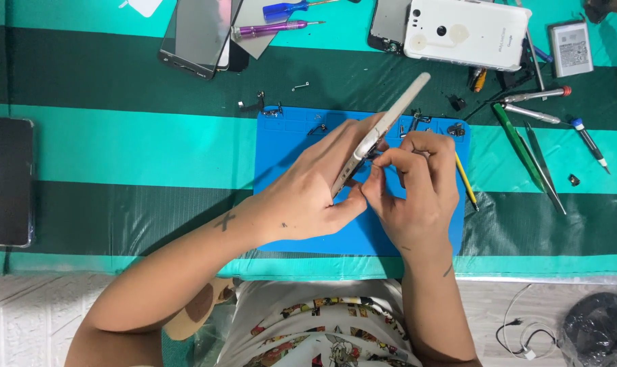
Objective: Disassembling and repairing the internal components of a mobile phone using precision tools on a repair mat.
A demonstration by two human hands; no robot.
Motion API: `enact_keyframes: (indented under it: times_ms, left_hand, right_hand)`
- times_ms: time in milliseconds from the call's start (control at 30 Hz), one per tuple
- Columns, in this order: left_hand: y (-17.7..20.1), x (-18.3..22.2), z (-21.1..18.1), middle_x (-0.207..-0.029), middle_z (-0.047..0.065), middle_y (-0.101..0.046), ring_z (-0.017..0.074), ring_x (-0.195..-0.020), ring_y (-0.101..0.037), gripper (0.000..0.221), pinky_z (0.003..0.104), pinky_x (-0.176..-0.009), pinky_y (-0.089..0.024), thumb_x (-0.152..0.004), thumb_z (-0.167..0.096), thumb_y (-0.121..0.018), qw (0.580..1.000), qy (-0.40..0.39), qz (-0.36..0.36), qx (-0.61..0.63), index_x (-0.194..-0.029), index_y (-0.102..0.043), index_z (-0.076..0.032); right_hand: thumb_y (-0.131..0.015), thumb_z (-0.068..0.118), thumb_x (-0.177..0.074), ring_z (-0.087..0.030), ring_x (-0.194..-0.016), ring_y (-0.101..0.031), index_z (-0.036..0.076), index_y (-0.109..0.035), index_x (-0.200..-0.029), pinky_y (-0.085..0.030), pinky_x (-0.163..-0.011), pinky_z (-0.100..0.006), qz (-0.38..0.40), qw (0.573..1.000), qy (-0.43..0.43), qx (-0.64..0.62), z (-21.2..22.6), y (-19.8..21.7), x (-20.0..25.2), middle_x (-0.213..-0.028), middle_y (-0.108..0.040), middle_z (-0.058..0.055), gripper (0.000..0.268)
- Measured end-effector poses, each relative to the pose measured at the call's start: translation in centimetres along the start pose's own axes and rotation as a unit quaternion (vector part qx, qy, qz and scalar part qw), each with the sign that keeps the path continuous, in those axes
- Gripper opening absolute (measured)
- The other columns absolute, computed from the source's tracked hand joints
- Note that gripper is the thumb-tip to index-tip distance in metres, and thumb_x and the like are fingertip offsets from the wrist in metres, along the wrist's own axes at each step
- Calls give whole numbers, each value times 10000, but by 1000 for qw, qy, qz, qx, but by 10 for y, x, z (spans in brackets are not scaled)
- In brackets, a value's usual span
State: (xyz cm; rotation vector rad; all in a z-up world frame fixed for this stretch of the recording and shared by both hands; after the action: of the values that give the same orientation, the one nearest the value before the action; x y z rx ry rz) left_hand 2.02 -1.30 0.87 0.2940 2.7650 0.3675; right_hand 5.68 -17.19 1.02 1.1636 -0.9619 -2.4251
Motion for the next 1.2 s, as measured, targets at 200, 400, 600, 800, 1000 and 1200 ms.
enact_keyframes:
  times_ms: [200, 400, 600, 800, 1000, 1200]
  left_hand:
    - [6, -5, 4, -1285, 163, -619, 357, -1221, -646, 375, 455, -1093, -515, -924, -45, -522, 999, -8, -33, -22, -1299, -510, -34]
    - [46, -8, 4, -1093, 47, -676, 88, -718, -596, 394, 250, -614, -562, -891, 65, -549, 982, 119, -96, 108, -1245, -574, -108]
    - [74, 8, -6, -1208, 31, -630, 114, -1062, -659, 351, 337, -771, -742, -983, -96, -528, 981, 140, -105, 86, -1332, -535, -134]
    - [75, 19, 20, -1167, 91, -659, 159, -1080, -690, 295, 357, -758, -756, -985, -67, -549, 985, 125, -69, 99, -1279, -558, -84]
    - [68, 21, 33, -1092, 121, -705, 280, -1022, -713, 269, 439, -870, -580, -954, -61, -550, 998, 30, -46, -43, -1217, -598, -35]
    - [65, 21, 31, -1121, 116, -667, 268, -1043, -688, 233, 416, -898, -566, -1001, -52, -574, 998, 34, -36, -28, -1233, -577, -49]
  right_hand:
    - [-574, 46, -1042, -153, -576, -317, -30, -594, -997, -294, -557, -310, 3, 998, -48, -37, -2, 4, -1, -1043, -490, -218, 91]
    - [-739, -18, -932, -279, -770, -595, 31, -625, -1041, -461, -707, -375, 132, 988, -75, 6, -13, -6, 4, -1155, -517, -190, 165]
    - [-693, 153, -984, -355, -610, -580, 108, -563, -1037, -421, -337, -453, 280, 952, -62, 109, -4, -27, 9, -1144, -559, -102, 148]
    - [-639, 190, -970, -417, -748, -633, 137, -580, -1087, -472, -467, -554, 335, 924, -132, 128, -14, -26, 6, -1135, -584, -87, 142]
    - [-652, 110, -976, -350, -746, -633, 92, -617, -1070, -472, -458, -471, 309, 929, -122, 160, -19, -19, 4, -1123, -585, -99, 102]
    - [-640, 164, -1048, -400, -673, -624, 82, -662, -1143, -474, -399, -518, 317, 927, -96, 176, -21, -29, 9, -1151, -574, -102, 127]
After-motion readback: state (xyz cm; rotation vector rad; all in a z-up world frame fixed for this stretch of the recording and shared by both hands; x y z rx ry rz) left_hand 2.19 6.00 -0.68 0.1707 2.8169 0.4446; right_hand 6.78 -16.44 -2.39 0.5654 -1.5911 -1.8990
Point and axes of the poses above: each hand's wrist, its own x-axis away from the middle knuckle, its own y-axis out of the back of the hand, z = x × y, the point moved 3 cm from there along -x, towards the middle knuckle
